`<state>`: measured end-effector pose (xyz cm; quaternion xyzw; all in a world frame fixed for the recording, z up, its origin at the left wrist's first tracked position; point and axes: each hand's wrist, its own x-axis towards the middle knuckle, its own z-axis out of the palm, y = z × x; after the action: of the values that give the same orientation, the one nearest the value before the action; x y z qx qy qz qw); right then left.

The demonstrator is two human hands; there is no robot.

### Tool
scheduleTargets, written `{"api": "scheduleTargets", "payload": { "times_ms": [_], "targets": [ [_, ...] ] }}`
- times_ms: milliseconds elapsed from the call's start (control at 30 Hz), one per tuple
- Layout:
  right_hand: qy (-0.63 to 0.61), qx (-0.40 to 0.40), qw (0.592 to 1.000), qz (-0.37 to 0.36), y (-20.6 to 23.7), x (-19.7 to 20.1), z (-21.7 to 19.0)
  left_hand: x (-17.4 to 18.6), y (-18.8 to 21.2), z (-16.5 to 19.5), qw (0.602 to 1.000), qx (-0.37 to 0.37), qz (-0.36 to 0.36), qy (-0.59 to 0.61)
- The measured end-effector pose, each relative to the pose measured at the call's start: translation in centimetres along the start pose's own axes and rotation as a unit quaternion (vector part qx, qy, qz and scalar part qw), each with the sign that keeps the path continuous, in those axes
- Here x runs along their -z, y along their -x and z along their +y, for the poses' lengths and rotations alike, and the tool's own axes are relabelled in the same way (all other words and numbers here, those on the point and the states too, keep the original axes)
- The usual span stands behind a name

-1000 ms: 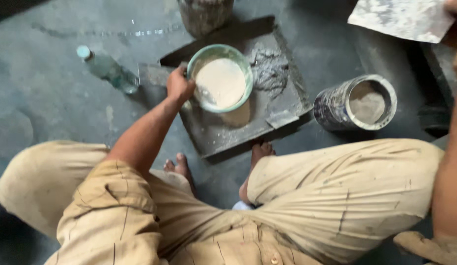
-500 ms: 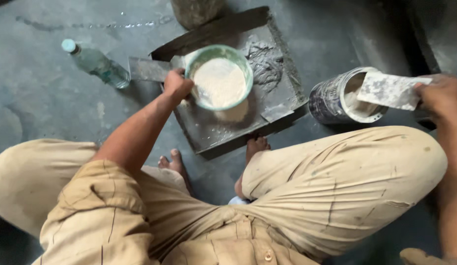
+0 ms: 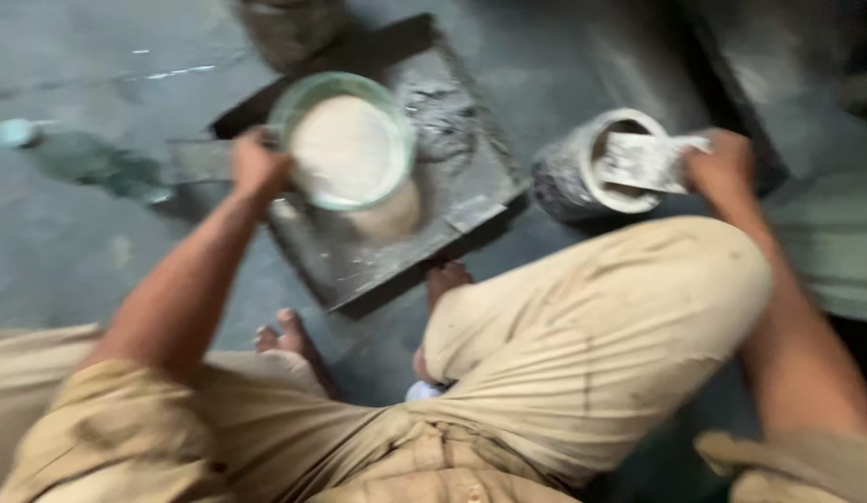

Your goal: The person sits on the floor and scoops white powder from a bowl onto a metal tray, then pours water from a bucket into the powder and mixes it by hand and with a trowel, working the mixture into a paste on the tray.

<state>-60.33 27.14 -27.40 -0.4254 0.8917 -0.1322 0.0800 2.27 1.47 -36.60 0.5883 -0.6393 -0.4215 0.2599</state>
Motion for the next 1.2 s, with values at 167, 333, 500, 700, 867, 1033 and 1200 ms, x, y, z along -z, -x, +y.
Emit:
{"api": "scheduleTargets", "payload": {
  "times_ms": [167,333,500,700,867,1033,1200],
  "targets": [
    [0.111,0.003,0.991,0.081,0.0,-1.0,-1.0,0.1,-0.5,1.6,0.996,-0.034,0.008,-0.085],
    [0.148,0.083,0.982,0.085,1.4,-2.5,-3.2,1.1,0.3,2.6,0.997,0.074,-0.037,-0.005],
    [0.141,0.059,0.986,0.06,1.1,-5.2,-4.8,1.7,-0.1,2.4,1.0,0.001,0.016,-0.009],
    [0.099,-0.092,0.99,0.037,0.1,-6.5,-6.0,2.2,-0.5,2.3,0.999,0.038,-0.032,-0.004],
    [0.08,-0.154,0.984,0.033,-0.8,-6.4,-5.9,2.6,-1.0,2.7,0.995,0.084,-0.043,0.044],
    [0.014,-0.203,0.978,0.038,-0.6,-6.2,-5.4,2.7,-1.4,3.1,0.993,0.096,-0.045,0.043],
    [-0.217,-0.332,0.918,-0.011,-0.2,-4.7,-4.8,3.4,-1.4,3.3,0.998,0.06,-0.029,0.011]
  ]
}}
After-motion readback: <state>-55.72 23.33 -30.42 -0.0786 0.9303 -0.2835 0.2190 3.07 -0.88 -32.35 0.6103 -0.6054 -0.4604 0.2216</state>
